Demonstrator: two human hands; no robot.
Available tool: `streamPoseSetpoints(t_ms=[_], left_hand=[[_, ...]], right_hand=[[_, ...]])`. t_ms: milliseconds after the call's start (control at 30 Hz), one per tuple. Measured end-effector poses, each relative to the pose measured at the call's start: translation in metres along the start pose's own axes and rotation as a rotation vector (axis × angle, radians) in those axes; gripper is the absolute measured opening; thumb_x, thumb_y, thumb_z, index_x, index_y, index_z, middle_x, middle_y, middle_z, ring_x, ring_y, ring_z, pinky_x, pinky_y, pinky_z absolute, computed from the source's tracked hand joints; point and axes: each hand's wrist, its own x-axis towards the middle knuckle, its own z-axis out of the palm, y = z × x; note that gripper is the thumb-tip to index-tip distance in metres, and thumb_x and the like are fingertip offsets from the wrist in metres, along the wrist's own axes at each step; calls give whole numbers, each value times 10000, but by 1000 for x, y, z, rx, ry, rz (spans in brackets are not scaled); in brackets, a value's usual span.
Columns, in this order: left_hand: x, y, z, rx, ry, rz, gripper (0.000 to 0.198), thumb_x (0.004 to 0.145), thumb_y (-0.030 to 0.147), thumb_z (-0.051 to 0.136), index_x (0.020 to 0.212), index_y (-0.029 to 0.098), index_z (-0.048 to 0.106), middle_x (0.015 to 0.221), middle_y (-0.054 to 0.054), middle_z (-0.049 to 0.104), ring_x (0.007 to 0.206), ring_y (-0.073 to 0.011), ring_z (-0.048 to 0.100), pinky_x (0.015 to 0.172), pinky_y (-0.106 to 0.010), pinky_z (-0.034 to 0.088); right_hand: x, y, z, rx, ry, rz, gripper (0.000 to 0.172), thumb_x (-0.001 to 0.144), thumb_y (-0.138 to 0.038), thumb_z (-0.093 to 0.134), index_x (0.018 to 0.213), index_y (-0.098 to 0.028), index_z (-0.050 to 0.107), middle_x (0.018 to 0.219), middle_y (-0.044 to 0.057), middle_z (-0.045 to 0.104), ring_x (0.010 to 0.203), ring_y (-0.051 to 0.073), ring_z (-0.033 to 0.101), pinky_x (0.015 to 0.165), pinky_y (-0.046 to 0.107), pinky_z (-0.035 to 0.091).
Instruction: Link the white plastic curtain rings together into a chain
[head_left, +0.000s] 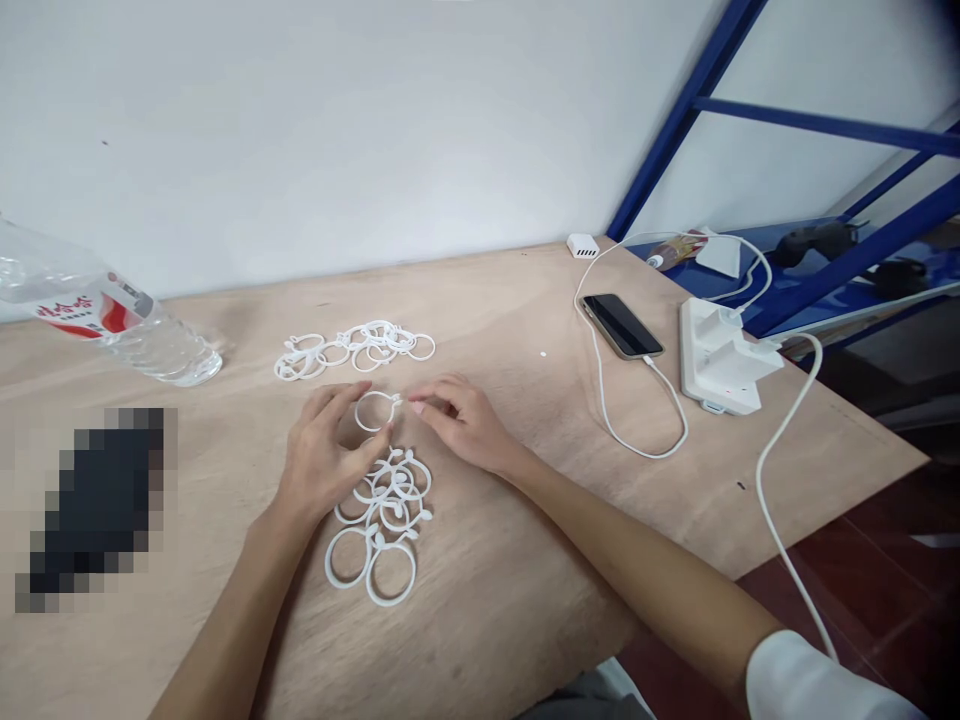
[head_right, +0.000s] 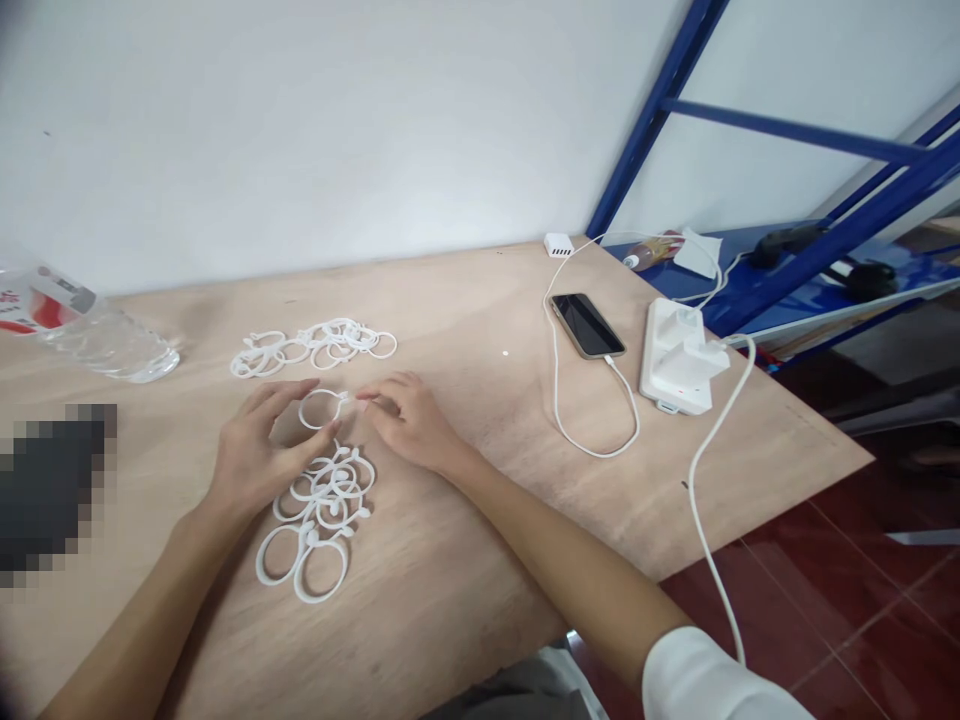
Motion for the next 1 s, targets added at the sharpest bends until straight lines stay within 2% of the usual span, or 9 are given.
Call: streamPoseSetpoints(t_ms=[67, 167, 267, 433, 633, 800, 1000], left_hand=[[-1, 3, 2, 5, 18, 50, 341, 777, 382, 658, 1075, 217, 637, 1033, -53, 650, 956, -213, 640, 857, -363, 536], [-2, 10, 3, -7, 35, 61, 303, 770, 374, 662, 1035, 227, 650, 1014, -44, 640, 923, -203, 641, 832, -347, 541], [-1, 16, 2, -26, 28, 12, 263, 763, 370, 649, 991, 238, 657, 985, -33, 641, 910, -202, 632, 837, -345, 532], [1, 23, 0, -73, 25, -54, 239, 741, 396, 648, 915, 232, 667, 941, -29, 647, 871, -197, 629, 812, -342, 528], [2, 25, -1, -223, -46, -180, 244, 707, 390, 694, 885, 223, 692, 908, -17, 667, 856, -188, 633, 765, -314, 520], [2, 24, 0, -284, -78, -233, 252, 693, 396, 709, 874, 220, 708, 918, -23, 676, 880, -193, 635, 792, -322, 512], [2, 24, 1, -350, -125, -275, 233, 682, 401, 725, 830, 222, 711, 875, -21, 678, 821, -185, 631, 749, -321, 507]], right_hand=[[1, 0, 0, 24, 22, 51, 183, 874, -202, 610, 1032, -178, 701, 968, 64, 695, 958, 167, 609, 712, 268, 484], [1, 0, 0, 39, -20, 43, 194, 884, -221, 607, 1047, -186, 705, 1012, 67, 701, 971, 165, 610, 746, 274, 481], [1, 0, -2, 55, -50, 22, 175, 905, -210, 576, 988, -194, 729, 1010, 62, 714, 975, 164, 611, 788, 289, 477], [1, -2, -4, 93, -40, 23, 191, 914, -241, 562, 997, -205, 731, 982, 46, 718, 861, 141, 611, 699, 269, 456], [1, -2, -4, 151, -5, 25, 178, 902, -265, 580, 947, -194, 736, 908, 33, 731, 787, 129, 601, 686, 264, 443], [1, 0, -3, 189, 10, 24, 162, 888, -269, 599, 885, -188, 740, 896, 39, 726, 823, 134, 624, 722, 263, 472], [1, 0, -5, 199, -1, 26, 185, 889, -297, 604, 820, -192, 739, 878, 41, 725, 842, 142, 637, 748, 269, 489]])
